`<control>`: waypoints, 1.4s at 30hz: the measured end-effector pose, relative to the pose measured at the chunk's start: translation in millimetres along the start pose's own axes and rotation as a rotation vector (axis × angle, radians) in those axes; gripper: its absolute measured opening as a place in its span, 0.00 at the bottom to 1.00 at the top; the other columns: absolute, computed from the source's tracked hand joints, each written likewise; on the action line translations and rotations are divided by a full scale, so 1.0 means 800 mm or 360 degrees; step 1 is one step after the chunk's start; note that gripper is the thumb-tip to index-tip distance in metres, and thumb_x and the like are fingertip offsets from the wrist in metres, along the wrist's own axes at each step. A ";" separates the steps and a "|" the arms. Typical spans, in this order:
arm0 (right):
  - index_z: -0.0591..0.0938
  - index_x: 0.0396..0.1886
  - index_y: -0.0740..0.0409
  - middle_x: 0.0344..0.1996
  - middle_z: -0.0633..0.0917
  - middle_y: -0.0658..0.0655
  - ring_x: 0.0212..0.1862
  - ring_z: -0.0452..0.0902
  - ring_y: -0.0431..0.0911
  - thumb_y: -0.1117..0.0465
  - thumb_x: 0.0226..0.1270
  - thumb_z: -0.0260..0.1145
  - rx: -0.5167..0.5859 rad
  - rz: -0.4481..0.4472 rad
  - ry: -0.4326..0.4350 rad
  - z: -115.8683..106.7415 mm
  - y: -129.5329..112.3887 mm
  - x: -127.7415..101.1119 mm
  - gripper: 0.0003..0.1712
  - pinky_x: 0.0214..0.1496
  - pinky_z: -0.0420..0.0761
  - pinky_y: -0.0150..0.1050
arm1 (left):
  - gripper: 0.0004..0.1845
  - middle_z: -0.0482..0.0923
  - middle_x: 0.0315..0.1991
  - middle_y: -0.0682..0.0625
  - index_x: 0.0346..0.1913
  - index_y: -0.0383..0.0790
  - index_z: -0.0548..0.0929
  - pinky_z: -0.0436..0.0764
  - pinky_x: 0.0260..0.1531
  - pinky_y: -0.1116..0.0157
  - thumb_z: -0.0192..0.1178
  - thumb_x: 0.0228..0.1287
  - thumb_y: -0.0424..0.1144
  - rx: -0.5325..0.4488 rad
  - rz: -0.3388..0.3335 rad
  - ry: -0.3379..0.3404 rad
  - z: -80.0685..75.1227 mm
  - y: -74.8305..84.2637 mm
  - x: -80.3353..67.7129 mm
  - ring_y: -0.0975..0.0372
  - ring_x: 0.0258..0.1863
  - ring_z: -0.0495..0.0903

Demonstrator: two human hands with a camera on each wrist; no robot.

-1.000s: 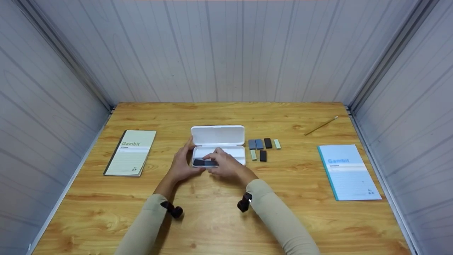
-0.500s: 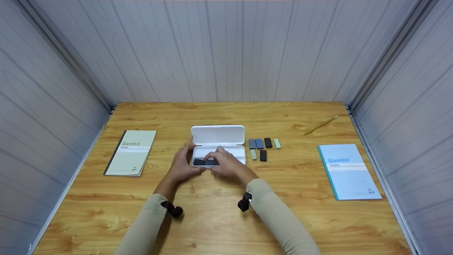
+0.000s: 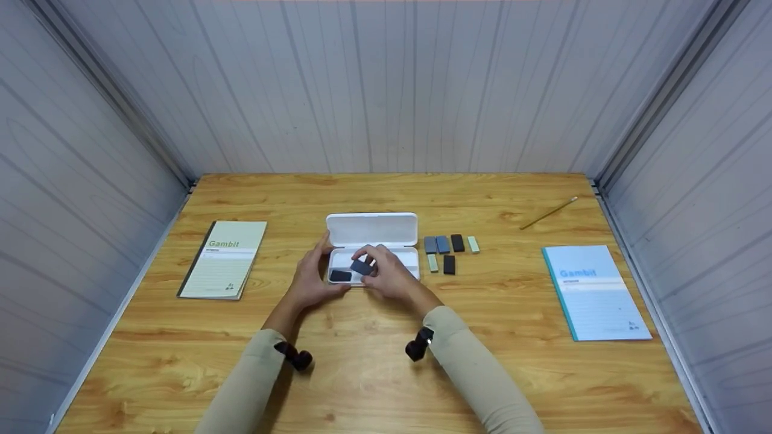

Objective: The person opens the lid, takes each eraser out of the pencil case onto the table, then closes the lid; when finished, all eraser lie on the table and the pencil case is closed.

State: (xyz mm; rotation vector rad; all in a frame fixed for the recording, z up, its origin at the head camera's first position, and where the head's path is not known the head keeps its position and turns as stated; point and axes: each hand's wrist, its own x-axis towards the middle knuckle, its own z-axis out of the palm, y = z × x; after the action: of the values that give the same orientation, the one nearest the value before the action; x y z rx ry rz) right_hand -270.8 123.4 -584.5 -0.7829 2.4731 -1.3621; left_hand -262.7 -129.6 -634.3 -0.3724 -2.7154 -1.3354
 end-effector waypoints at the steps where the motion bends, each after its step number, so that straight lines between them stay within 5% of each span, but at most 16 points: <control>1: 0.82 0.65 0.60 0.54 0.85 0.68 0.51 0.85 0.54 0.73 0.70 0.74 0.0016 -0.0011 0.0020 -0.001 0.000 0.000 0.25 0.52 0.82 0.35 | 0.72 0.84 0.74 0.41 0.92 0.42 0.57 0.68 0.78 0.38 0.88 0.45 0.49 -0.0002 -0.0002 0.0001 0.000 0.000 0.000 0.43 0.73 0.78; 11: 0.80 0.66 0.58 0.48 0.84 0.62 0.43 0.78 0.44 0.75 0.65 0.69 0.0138 0.0090 0.0102 -0.003 -0.002 0.000 0.29 0.48 0.78 0.34 | 0.72 0.84 0.74 0.41 0.92 0.43 0.56 0.66 0.79 0.38 0.89 0.45 0.50 0.0006 -0.0012 -0.0005 0.000 0.000 -0.001 0.42 0.74 0.77; 20: 0.83 0.68 0.67 0.44 0.86 0.62 0.41 0.78 0.41 0.71 0.69 0.76 0.0244 0.0100 0.0131 -0.007 -0.002 0.000 0.28 0.43 0.78 0.28 | 0.72 0.83 0.75 0.40 0.93 0.45 0.56 0.64 0.81 0.37 0.88 0.46 0.50 -0.0016 -0.0024 -0.0008 0.000 0.003 -0.002 0.41 0.76 0.76; 42: 0.86 0.65 0.68 0.42 0.83 0.61 0.40 0.75 0.40 0.67 0.67 0.82 0.0195 0.0085 0.0186 -0.018 -0.003 -0.008 0.28 0.44 0.76 0.26 | 0.72 0.84 0.74 0.41 0.93 0.43 0.55 0.63 0.83 0.35 0.88 0.47 0.50 -0.0024 -0.0010 -0.0021 -0.002 0.004 -0.002 0.42 0.77 0.76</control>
State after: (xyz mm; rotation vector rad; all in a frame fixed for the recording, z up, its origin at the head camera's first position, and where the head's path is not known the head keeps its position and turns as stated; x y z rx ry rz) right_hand -270.7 135.9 -575.3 -0.6230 2.4492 -1.5643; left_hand -260.4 -129.3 -631.3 -0.3755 -2.7210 -1.3606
